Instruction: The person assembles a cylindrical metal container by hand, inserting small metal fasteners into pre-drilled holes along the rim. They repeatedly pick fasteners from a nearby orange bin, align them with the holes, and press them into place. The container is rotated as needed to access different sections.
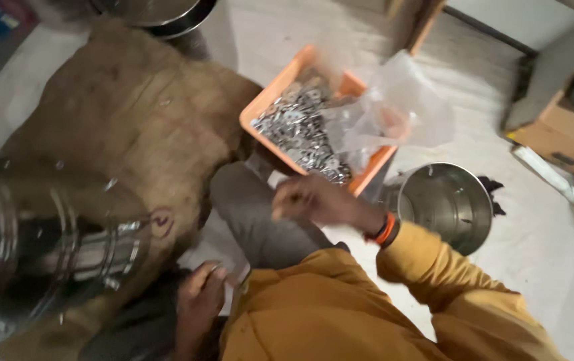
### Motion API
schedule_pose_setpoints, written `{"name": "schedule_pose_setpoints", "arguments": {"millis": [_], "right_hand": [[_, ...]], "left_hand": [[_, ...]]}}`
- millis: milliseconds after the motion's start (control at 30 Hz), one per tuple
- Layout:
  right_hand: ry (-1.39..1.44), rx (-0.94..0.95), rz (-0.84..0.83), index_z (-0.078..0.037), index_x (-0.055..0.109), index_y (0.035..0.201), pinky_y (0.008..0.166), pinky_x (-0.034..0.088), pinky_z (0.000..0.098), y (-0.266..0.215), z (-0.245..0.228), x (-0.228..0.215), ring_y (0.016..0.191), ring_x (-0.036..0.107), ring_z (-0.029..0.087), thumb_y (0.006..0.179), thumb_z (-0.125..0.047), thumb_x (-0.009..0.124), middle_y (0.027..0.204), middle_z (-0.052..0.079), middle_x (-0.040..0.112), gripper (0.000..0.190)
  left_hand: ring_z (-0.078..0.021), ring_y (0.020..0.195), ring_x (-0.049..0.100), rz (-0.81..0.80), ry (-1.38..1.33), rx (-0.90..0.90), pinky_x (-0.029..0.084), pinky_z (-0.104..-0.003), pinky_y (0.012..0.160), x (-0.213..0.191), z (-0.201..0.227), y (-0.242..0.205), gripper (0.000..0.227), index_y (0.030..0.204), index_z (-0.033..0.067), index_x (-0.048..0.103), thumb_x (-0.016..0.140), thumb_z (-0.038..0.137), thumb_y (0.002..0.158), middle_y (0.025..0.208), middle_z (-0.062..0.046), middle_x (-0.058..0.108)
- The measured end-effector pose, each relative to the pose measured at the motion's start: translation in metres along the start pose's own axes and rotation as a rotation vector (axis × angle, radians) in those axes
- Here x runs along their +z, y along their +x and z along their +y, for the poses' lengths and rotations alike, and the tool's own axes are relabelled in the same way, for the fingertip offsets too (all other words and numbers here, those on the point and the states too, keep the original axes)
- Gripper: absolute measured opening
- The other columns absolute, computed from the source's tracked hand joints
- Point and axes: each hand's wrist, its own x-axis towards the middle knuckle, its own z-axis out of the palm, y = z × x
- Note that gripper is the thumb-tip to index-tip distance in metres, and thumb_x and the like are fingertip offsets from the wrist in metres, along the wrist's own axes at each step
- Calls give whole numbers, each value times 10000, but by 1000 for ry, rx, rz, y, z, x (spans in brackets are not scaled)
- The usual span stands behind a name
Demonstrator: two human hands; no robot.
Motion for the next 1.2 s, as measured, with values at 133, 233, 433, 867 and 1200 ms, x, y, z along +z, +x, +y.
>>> {"name": "schedule_pose_setpoints", "arguments": {"millis": [133,233,433,867,1200], "right_hand": [[-110,32,-182,-63,745,1012,703,544,336,12,-20,50,824,684,149,902,-205,788,911,78,712,184],[-122,-40,-108,-65,732,1023,706,535,304,14,-24,52,831,697,123,900,-172,778,910,48,728,169],[-4,173,-92,-36,709,975,607,438,255,12,-15,50,707,529,62,916,-119,773,790,10,640,121],[312,157,198,-20,575,1135,913,566,290,13,39,-16,1008,640,119,933,90,596,1049,30,649,232],[619,161,140,-37,486,1461,1008,591,363,38,38,-26,1223,635,196,944,135,455,1352,95,597,545]], "left_hand": [[-47,585,469,-142,-14,289,394,-266,520,24,44,-6,271,922,-8,705,569,199,1031,683,-1,609],[-56,684,463,-103,14,401,403,-263,595,30,61,-22,262,953,-44,689,554,143,1076,808,-20,682],[-65,872,647,-208,-161,405,523,-231,827,41,73,-9,208,1093,-21,704,555,123,1068,967,-39,763],[-23,693,547,34,-59,328,472,-199,631,33,39,21,218,1110,-23,759,648,137,1012,863,-56,771],[-32,430,391,-120,-567,227,354,-202,446,7,36,13,377,1181,-82,705,538,233,1056,788,-102,729]]}}
